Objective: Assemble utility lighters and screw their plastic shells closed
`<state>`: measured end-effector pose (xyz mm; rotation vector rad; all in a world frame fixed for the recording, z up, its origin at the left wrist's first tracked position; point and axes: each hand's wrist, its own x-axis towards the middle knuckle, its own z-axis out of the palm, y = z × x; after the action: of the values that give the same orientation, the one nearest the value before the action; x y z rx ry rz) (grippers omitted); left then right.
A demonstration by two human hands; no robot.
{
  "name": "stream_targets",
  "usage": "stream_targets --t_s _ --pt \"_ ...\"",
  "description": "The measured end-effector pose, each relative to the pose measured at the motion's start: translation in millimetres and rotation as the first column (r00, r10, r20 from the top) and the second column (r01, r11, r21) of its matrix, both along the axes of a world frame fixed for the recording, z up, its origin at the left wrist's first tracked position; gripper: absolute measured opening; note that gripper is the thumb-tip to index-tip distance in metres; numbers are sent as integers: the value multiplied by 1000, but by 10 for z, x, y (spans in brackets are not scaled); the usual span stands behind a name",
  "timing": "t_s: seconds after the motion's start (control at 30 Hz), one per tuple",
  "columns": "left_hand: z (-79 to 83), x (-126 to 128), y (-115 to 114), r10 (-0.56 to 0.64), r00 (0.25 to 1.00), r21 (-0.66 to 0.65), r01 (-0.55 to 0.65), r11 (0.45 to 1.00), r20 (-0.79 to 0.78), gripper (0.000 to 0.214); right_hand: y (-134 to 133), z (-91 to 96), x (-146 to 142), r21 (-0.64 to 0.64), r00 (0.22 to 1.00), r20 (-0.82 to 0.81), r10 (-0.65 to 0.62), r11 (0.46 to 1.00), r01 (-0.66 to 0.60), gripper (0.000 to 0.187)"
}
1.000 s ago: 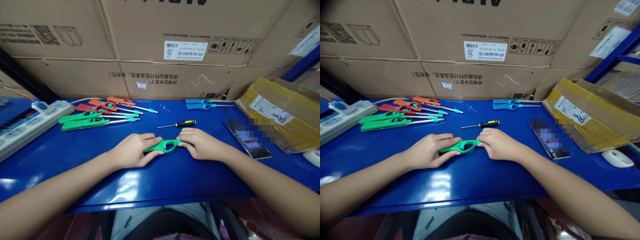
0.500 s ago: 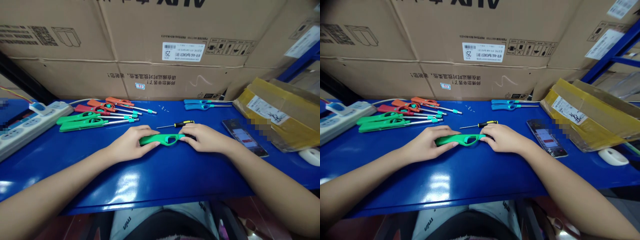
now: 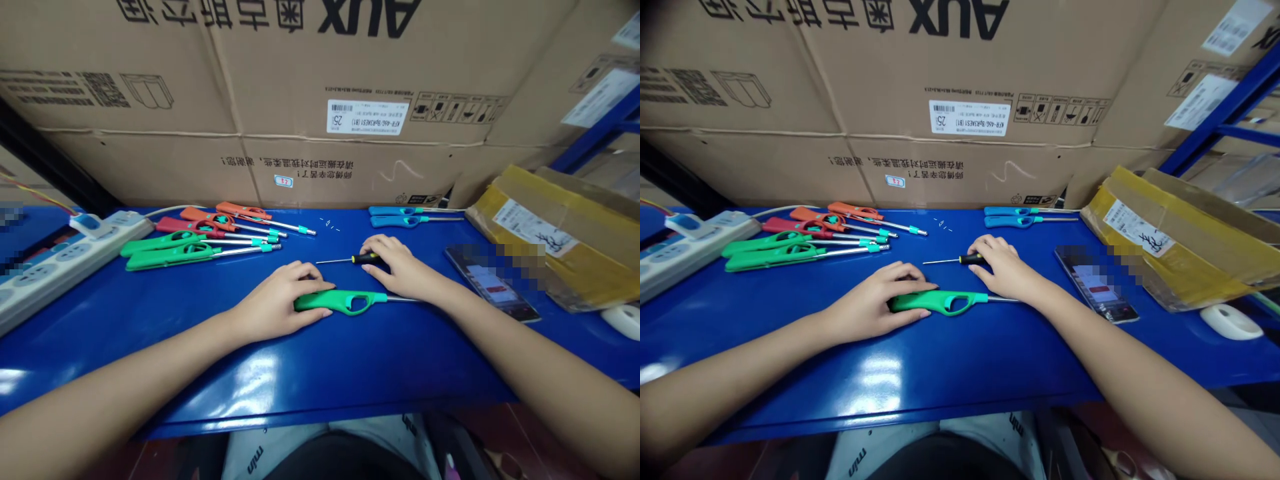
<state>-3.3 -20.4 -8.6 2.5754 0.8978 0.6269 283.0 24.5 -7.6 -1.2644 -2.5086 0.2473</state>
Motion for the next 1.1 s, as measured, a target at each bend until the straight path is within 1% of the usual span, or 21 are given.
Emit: stream_targets --t_s 0.07,0.13,0.23,0.3,0.33,0.4,0.53,0.7,0.87,0.97,1.0,1.1 --pt "61 -35 1 -6 1000 -4 6 1000 -9 34 22 -16 9 -33 1000 -22 5 999 -6 17" --pt "126 -79 10 0 1000 -19 0 1000 -21 31 42 -19 22 -25 998 -55 -16 1000 14 14" --pt "175 -133 40 -7 1000 -96 6 995 -14 26 78 -16 58 -40 984 -108 -142 990 138 14" --pt "164 -147 61 5 1000 -137 -3 991 17 24 105 -19 91 -62 967 -113 -227 973 222 14" --pt "150 -146 69 17 999 -145 -12 989 33 24 118 -23 105 -67 962 -107 -251 967 245 14" --pt "116 -134 75 41 997 -142 -32 989 58 25 138 -37 125 -66 959 -101 -264 964 258 13" --pt "72 -96 65 50 995 -136 -38 990 87 25 158 -75 124 -53 958 -117 -262 965 257 15" --pt "59 -77 52 54 994 -124 -41 991 100 26 167 -95 109 -42 956 -149 -253 967 250 16" --pt "77 -84 47 57 990 -115 -42 992 127 26 160 -59 93 -42 939 -205 -278 961 275 16" --pt "104 -87 37 36 990 -135 -18 991 139 27 132 4 68 -49 903 -306 -300 953 300 19" --pt "110 -86 32 26 990 -144 -6 990 141 27 114 36 55 -57 880 -368 -301 952 302 20" --pt "109 -66 12 9 989 -170 17 985 147 29 26 164 1 -83 774 -573 -270 958 273 21"
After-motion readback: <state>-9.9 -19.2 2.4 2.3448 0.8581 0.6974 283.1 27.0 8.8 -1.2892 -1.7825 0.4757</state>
